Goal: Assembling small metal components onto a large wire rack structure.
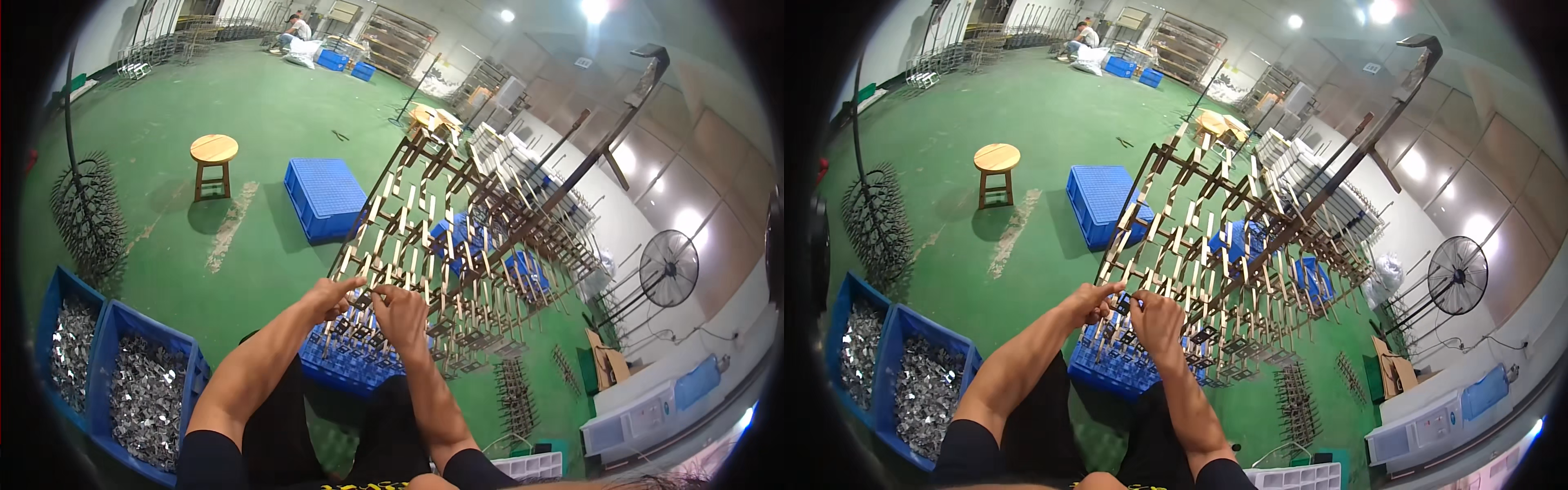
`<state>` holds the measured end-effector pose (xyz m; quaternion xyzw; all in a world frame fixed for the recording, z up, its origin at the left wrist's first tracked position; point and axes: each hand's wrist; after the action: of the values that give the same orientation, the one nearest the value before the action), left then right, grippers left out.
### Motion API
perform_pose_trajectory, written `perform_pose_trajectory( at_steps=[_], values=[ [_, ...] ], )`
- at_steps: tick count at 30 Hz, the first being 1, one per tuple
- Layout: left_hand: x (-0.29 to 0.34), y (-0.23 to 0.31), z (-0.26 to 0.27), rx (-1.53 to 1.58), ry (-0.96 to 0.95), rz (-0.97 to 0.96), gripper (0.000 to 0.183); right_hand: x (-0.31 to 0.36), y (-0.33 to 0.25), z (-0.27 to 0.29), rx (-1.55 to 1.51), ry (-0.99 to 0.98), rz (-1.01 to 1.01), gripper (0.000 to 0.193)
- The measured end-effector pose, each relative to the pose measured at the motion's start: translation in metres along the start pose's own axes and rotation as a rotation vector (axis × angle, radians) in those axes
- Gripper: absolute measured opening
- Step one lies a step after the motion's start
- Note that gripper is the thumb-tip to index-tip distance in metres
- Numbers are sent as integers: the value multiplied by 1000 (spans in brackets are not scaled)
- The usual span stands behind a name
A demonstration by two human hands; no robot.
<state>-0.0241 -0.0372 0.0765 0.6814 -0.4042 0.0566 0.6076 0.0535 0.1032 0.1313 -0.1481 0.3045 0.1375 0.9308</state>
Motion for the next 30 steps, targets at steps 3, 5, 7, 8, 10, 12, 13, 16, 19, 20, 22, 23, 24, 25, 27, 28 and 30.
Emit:
perform_pose_trajectory(
  at_steps=[3, 5, 7, 8, 10, 12, 13, 16, 19, 20, 22, 23, 24, 25, 27, 28, 30],
  values=[
    [2, 1, -1, -20, 40, 20, 52, -1, -1, 0, 0, 1, 2, 9],
    [1, 2, -1, -31, 60, 29, 52, 0, 1, -2, 6, 8, 11, 9],
    [-2, 0, 0, -16, 47, 22, 51, 0, 1, -2, 9, 12, 13, 9],
    [-2, -1, 0, -8, 41, 19, 50, 0, 1, -2, 11, 10, 12, 9],
    [-2, -3, 1, -3, 34, 8, 50, 0, 0, -3, 15, 5, 10, 9],
    [-2, -2, 0, 9, 17, -19, 50, 0, -1, -2, 13, 7, 12, 9],
    [0, -1, -1, 6, 14, -18, 50, -1, -1, -1, 12, 8, 16, 9],
    [5, 1, -3, 20, 27, 28, 50, -1, 0, 0, 24, -2, 28, 9],
    [10, 1, -1, 10, -23, 34, 49, 3, 0, 2, 40, -27, 40, 11],
    [12, 1, -1, 6, -48, 36, 48, 6, 2, 4, 52, -41, 50, 12],
    [24, 2, 1, -72, 24, -4, 46, 14, 5, 7, 68, -69, 68, 16],
    [31, 3, 4, -145, 93, -50, 44, 22, 3, 11, 59, -65, 60, 16],
    [37, 3, 11, -218, 169, -96, 43, 33, -6, 18, 11, -38, 29, 20],
    [38, 1, 20, -228, 177, -90, 43, 47, -10, 24, -34, -9, -7, 24],
    [42, -4, 49, -32, 196, -238, 37, 86, -11, 31, -140, -91, -115, 26],
    [44, -4, 58, -45, 207, -233, 37, 107, -8, 36, -142, -85, -150, 24],
    [44, -1, 66, 94, 291, -279, 34, 153, 9, 49, -140, -65, -257, 23]
  ],
)
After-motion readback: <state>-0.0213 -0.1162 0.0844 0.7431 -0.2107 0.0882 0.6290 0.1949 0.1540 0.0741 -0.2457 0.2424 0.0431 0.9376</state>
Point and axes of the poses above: each hand's wrist, its own x-axis away from the middle knuckle, its own z-axis out of the back of the hand, y = z × x, and after that the axes turned 11 degrees about z, right-handed
